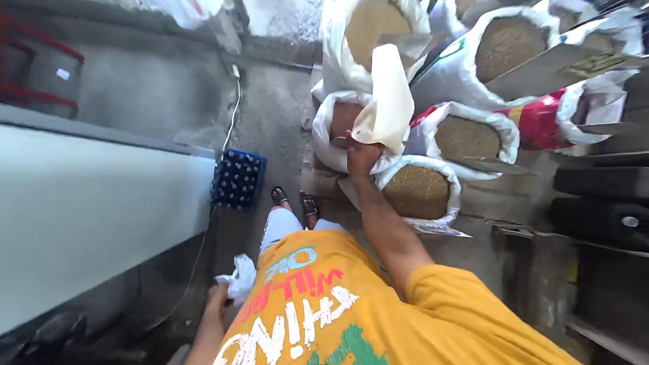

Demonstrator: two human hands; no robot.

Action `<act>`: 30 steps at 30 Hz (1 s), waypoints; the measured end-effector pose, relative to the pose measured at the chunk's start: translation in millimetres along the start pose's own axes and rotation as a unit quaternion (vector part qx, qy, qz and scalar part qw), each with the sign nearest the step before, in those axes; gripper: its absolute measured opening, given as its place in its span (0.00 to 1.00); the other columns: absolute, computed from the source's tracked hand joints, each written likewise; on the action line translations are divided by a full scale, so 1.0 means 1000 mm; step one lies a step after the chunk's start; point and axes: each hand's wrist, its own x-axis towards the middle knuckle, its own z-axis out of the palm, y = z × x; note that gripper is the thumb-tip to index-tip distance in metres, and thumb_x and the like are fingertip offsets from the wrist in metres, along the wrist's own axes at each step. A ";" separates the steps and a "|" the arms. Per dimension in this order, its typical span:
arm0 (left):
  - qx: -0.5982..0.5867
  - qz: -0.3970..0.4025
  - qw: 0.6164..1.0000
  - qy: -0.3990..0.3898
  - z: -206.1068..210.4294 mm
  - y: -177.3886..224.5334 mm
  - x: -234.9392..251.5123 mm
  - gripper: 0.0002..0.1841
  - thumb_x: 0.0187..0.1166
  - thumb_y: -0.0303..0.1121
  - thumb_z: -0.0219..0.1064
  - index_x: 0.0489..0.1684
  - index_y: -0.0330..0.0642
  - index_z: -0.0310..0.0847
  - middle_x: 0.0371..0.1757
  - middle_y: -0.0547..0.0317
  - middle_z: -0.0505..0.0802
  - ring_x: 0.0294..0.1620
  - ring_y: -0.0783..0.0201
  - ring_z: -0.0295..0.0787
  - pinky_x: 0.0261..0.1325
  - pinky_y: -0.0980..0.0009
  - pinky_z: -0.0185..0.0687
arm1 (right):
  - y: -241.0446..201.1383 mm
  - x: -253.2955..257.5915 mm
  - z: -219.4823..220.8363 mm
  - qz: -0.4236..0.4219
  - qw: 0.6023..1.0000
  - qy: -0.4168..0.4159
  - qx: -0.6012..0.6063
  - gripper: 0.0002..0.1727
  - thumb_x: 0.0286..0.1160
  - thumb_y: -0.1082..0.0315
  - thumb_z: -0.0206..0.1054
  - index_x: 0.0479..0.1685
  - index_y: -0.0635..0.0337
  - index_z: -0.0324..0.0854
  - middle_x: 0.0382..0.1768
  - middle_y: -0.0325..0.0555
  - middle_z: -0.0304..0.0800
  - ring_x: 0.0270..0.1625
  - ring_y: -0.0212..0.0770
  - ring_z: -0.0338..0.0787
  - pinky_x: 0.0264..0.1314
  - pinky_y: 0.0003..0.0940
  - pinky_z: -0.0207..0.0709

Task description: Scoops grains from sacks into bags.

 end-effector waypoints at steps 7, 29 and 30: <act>0.041 0.026 0.996 -0.072 -0.016 0.052 0.157 0.21 0.73 0.36 0.75 0.58 0.31 0.84 0.52 0.36 0.93 0.52 0.42 0.91 0.56 0.39 0.85 | -0.045 0.120 -0.086 0.214 0.972 -0.102 -0.002 0.38 0.81 0.29 0.55 0.67 0.56 0.79 0.42 0.61 0.91 0.44 0.63 0.91 0.46 0.72 0.82; 0.091 0.353 0.903 -0.226 0.005 1.001 0.118 0.21 0.80 0.29 0.69 0.69 0.28 0.75 0.56 0.38 0.90 0.47 0.51 0.92 0.49 0.51 0.93 | -0.081 0.498 0.023 0.462 0.874 -0.107 -0.106 0.39 0.83 0.35 0.52 0.46 0.68 0.86 0.48 0.71 0.90 0.56 0.71 0.89 0.54 0.80 0.75; 0.128 0.375 0.889 -0.229 0.020 1.035 0.099 0.22 0.82 0.32 0.69 0.69 0.28 0.75 0.59 0.37 0.89 0.50 0.50 0.92 0.51 0.50 0.92 | -0.084 0.502 0.044 0.475 0.864 -0.136 -0.098 0.38 0.84 0.36 0.53 0.46 0.68 0.87 0.48 0.71 0.90 0.56 0.71 0.89 0.55 0.80 0.75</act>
